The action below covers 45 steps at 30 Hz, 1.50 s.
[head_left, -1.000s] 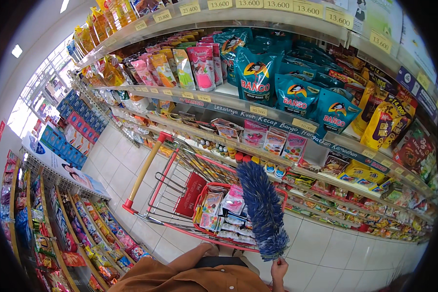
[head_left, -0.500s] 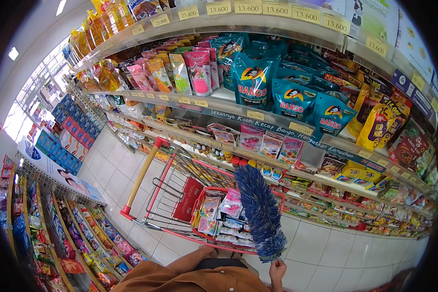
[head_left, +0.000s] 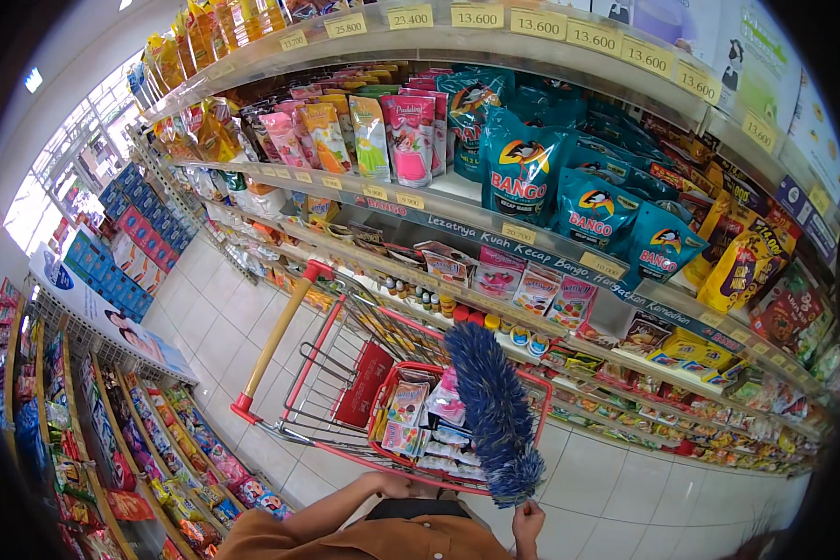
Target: Stocking and organizing packaged food items on grocery store shelves using a duster to clean surfaces.
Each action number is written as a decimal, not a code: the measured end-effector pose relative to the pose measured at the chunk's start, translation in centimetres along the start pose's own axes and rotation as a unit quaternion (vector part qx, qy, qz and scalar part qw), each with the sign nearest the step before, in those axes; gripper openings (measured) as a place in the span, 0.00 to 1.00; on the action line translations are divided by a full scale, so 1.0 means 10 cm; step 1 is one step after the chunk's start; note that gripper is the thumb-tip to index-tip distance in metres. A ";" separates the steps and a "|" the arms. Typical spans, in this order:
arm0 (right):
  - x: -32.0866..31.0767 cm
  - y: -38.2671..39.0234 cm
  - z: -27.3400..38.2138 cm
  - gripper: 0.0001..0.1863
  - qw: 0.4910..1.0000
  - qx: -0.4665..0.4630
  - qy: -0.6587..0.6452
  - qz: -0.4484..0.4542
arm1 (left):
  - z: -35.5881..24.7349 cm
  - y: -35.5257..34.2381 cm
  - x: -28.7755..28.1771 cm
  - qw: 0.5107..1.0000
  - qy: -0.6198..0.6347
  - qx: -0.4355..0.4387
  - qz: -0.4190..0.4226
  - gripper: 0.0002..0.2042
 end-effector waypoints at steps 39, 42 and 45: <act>0.40 0.92 -0.12 0.15 0.989 0.068 -0.029 -0.129 | -1.68 2.53 -3.26 0.771 0.043 0.397 -0.496 0.11; 0.25 0.84 0.36 0.13 0.992 0.053 -0.044 -0.106 | -1.10 2.28 -2.17 0.880 -0.010 0.306 -0.363 0.14; 0.20 0.56 0.31 0.11 0.998 0.035 0.013 -0.045 | -0.25 2.00 -1.12 0.971 0.081 0.135 -0.182 0.18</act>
Point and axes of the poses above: each hand's wrist, its own y-axis away from the middle knuckle, its own x-axis out of the palm, z = x × y, the point moved 10 cm from there along -y, towards the middle knuckle, and after that the axes turned 4 degrees about z, right-handed, at the moved point
